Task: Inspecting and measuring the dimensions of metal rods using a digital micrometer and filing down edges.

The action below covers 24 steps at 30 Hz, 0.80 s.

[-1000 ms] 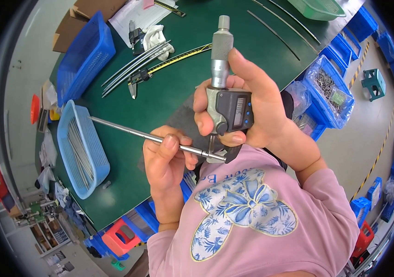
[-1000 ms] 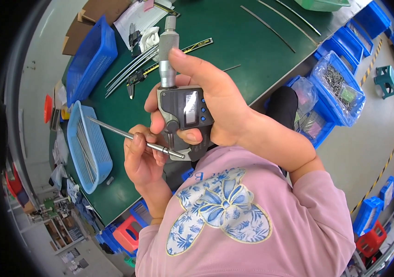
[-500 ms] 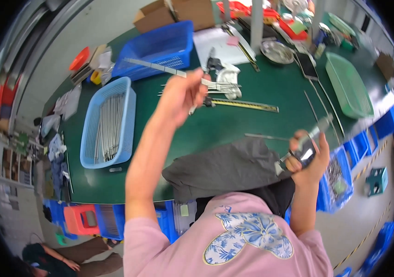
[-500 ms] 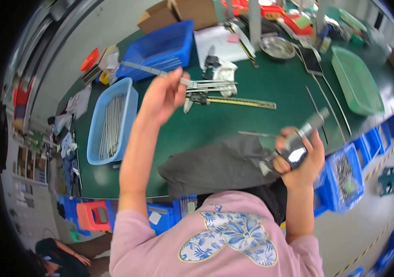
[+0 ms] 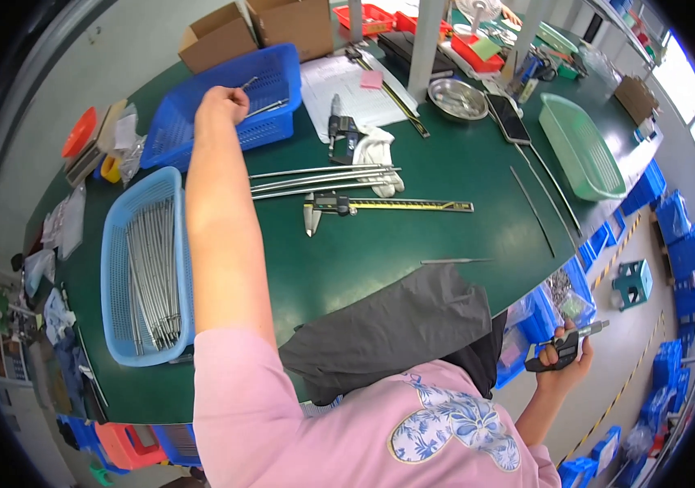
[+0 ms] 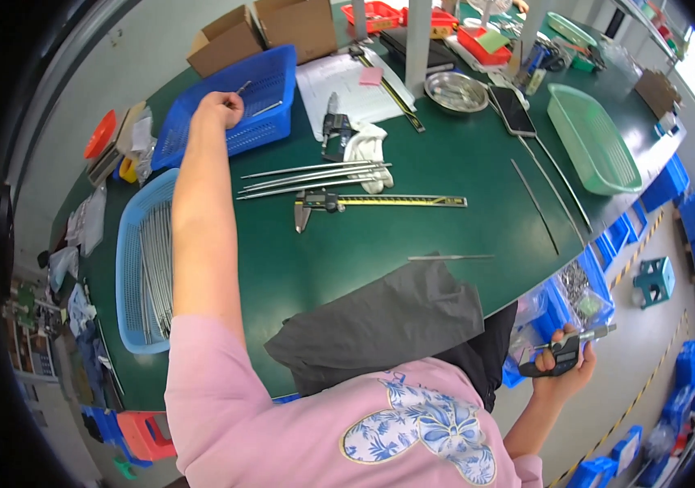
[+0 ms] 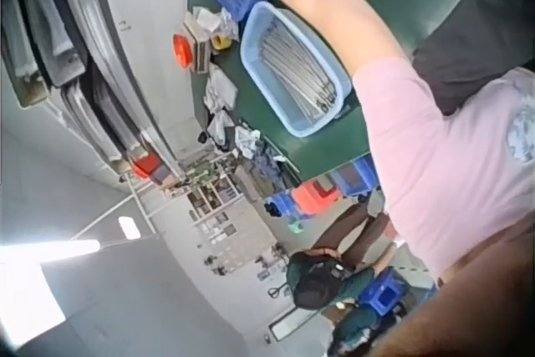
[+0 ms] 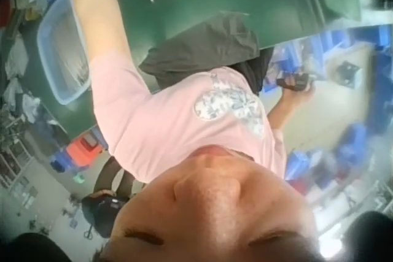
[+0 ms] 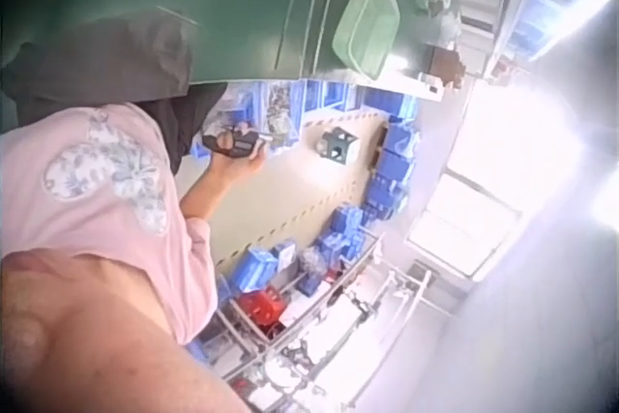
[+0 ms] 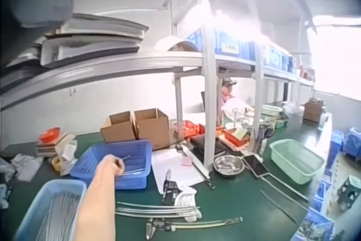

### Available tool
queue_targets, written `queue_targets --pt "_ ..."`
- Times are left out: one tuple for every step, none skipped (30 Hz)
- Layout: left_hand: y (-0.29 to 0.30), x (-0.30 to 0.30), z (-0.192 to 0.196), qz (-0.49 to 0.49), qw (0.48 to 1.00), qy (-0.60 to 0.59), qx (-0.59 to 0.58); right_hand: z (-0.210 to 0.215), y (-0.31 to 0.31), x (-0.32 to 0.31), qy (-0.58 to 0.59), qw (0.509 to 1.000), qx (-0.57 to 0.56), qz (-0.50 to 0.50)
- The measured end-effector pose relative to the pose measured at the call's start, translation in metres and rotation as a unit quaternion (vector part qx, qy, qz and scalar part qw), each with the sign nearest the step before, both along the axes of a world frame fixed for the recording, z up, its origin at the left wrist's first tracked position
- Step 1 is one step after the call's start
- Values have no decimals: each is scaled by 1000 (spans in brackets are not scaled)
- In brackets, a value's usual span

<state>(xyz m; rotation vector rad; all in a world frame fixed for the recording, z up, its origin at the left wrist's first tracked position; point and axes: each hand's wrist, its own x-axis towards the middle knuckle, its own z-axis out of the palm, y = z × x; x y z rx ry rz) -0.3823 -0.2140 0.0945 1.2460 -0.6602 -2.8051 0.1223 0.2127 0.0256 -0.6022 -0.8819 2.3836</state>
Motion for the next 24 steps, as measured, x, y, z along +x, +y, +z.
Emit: queue_targets --pt "-7 7 5 2 1000 -23 21 0 1 -1 6 1000 5 8" --pt "-3 14 9 -3 1000 -27 16 0 0 -5 2 1000 0 3" --pt "-2 24 12 -8 999 -22 -32 3 -2 -9 -11 1000 -6 -3" --pt "1 34 15 -12 997 -18 -78 4 -2 -11 -24 1000 -11 -9" --pt "4 44 19 -2 994 -47 -102 3 1 -12 15 999 -16 38" --pt "2 46 16 -2 993 -50 -106 3 2 -14 13 999 -20 38" --pt "-5 47 11 -81 974 13 -212 3 0 -17 21 998 -19 56" --pt "-10 51 7 -158 934 74 -313 2 0 -18 30 997 -19 74" --pt "-12 62 -2 -277 826 105 -480 -1 3 -20 48 994 -22 95" --pt "15 94 -3 -309 712 111 -621 -3 6 -20 46 995 -28 90" --pt "42 125 -6 -364 650 86 -661 -7 7 -22 39 995 -31 82" --pt "53 142 -19 -449 659 72 -599 -9 7 -24 33 995 -37 82" --pt "61 161 -25 -545 679 64 -488 -11 8 -27 24 995 -42 88" --pt "78 176 -27 -579 718 54 -383 -14 9 -30 23 994 -46 92" --pt "94 182 -32 -579 751 60 -311 -14 11 -31 31 991 -66 110" --pt "107 183 -37 -565 785 55 -250 -16 12 -34 42 987 -85 130" --pt "115 180 -45 -583 797 41 -150 -19 14 -35 66 982 -91 149" --pt "122 176 -51 -596 801 27 -50 -20 16 -36 69 982 -92 151" --pt "133 179 -55 -595 802 28 -53 -21 16 -35 85 979 -100 155" --pt "148 183 -59 -492 869 -6 -54 -22 18 -35 100 976 -108 159" --pt "158 181 -62 -382 922 -36 -54 -26 21 -34 115 974 -105 163" --pt "160 179 -65 -353 935 -39 -14 -28 22 -34 118 973 -106 170" --pt "166 176 -69 -287 956 -48 -42 -29 22 -36 113 974 -117 159" --pt "176 175 -72 -217 972 -58 -66 -29 23 -38 106 975 -126 151"
